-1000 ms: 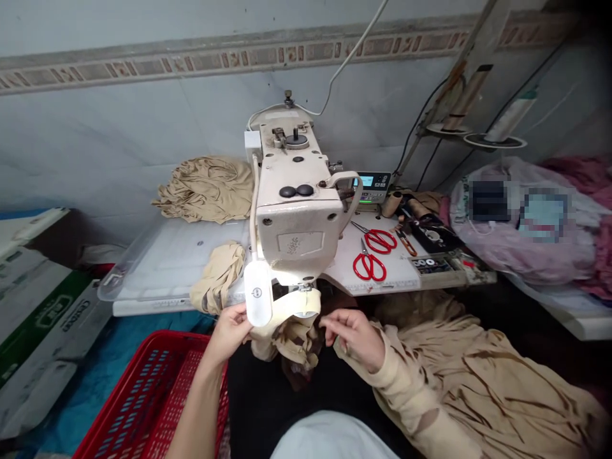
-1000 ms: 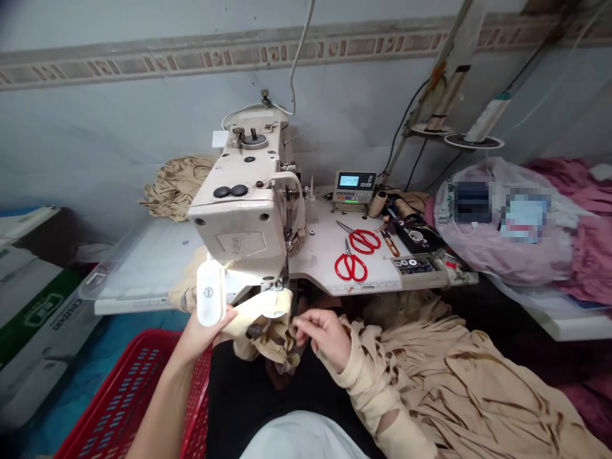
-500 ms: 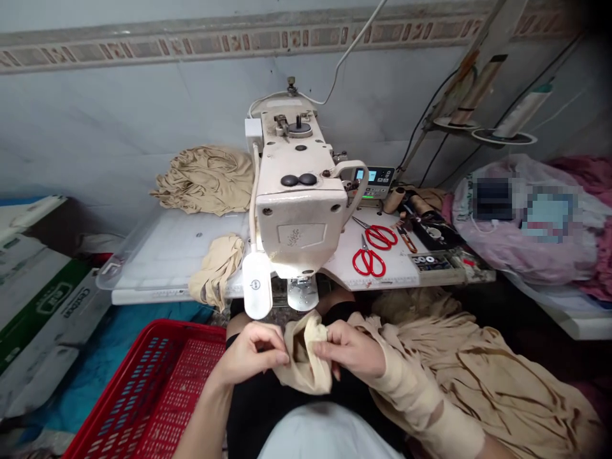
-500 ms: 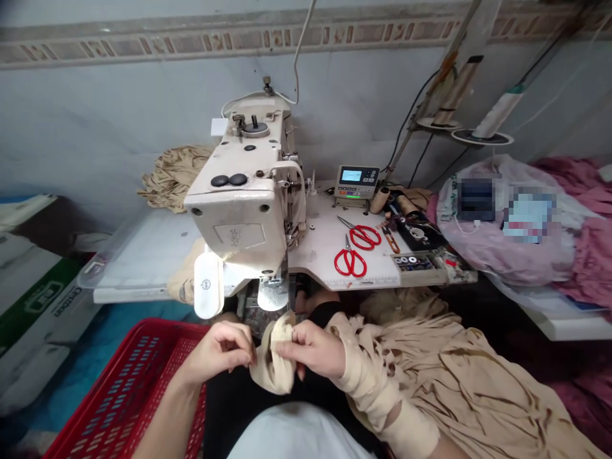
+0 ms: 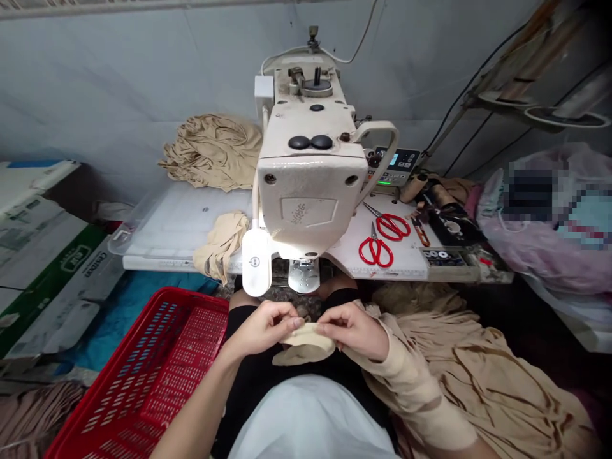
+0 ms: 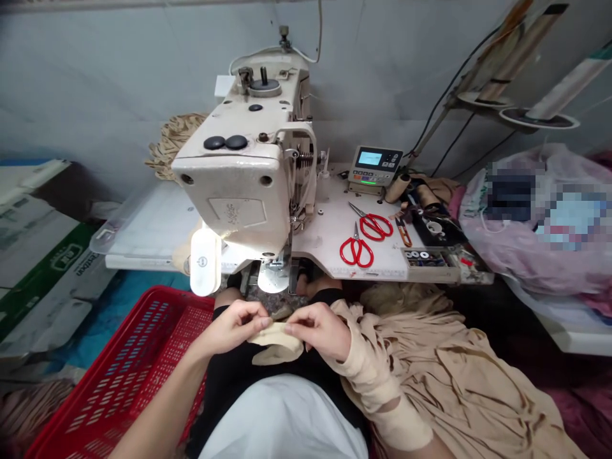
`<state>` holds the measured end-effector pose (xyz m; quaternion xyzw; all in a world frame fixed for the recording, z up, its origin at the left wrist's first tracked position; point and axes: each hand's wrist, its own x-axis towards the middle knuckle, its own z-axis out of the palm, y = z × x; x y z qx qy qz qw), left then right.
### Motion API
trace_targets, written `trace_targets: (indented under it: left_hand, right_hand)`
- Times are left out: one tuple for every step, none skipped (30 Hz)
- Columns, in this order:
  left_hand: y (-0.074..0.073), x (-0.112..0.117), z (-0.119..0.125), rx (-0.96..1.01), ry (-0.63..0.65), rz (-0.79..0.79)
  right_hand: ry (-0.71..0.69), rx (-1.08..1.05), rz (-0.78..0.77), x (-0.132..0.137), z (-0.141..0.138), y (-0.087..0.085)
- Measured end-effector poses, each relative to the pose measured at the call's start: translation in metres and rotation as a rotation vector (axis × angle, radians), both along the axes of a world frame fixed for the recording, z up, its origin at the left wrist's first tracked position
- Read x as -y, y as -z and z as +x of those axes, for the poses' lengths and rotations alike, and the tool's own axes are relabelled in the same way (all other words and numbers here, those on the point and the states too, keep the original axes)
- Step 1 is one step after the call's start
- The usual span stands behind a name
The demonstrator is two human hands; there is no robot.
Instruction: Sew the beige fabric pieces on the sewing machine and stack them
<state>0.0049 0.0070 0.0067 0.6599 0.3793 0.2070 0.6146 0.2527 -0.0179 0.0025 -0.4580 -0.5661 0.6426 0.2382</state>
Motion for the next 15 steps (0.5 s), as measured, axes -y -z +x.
trace_targets:
  left_hand:
    - [0.001,0.001,-0.001,0.022,-0.067,-0.037]
    - [0.002,0.002,-0.002,0.052,-0.133,-0.067]
    - [0.003,0.003,-0.002,0.089,-0.195,-0.084]
    - [0.004,0.004,-0.002,0.130,-0.246,-0.082]
    - [0.004,0.004,-0.003,0.168,-0.283,-0.060]
    - [0.003,0.004,-0.004,0.196,-0.296,-0.020]
    - [0.002,0.003,-0.005,0.209,-0.289,0.036]
    - [-0.001,0.002,-0.007,0.203,-0.272,0.103]
    - [-0.003,0.000,-0.008,0.182,-0.258,0.173]
    - [-0.006,-0.002,-0.010,0.152,-0.251,0.240]
    - [-0.008,-0.003,-0.011,0.118,-0.248,0.298]
    - [-0.010,-0.005,-0.011,0.085,-0.248,0.341]
    - [-0.011,-0.007,-0.011,0.058,-0.254,0.367]
    - [-0.011,-0.008,-0.011,0.037,-0.263,0.376]
    - [-0.011,-0.010,-0.010,0.021,-0.279,0.368]
  right_hand:
    - [0.069,-0.030,0.005,0.001,-0.001,0.000]
    - [0.126,-0.051,0.024,0.001,-0.002,-0.001]
    - [0.172,-0.066,0.048,0.000,-0.004,-0.002]
    - [0.205,-0.078,0.072,0.000,-0.006,-0.003]
    - [0.227,-0.085,0.096,-0.001,-0.008,-0.006]
    - [0.241,-0.085,0.121,-0.002,-0.010,-0.009]
    - [0.251,-0.078,0.147,-0.003,-0.011,-0.013]
    - [0.256,-0.062,0.178,-0.004,-0.012,-0.018]
    - [0.259,-0.038,0.217,-0.004,-0.013,-0.022]
    - [0.263,-0.008,0.264,-0.004,-0.014,-0.027]
    - [0.269,0.023,0.319,-0.004,-0.014,-0.031]
    - [0.279,0.051,0.375,-0.005,-0.015,-0.035]
    - [0.293,0.072,0.426,-0.005,-0.015,-0.038]
    - [0.308,0.081,0.460,-0.006,-0.015,-0.039]
    - [0.324,0.073,0.471,-0.008,-0.015,-0.039]
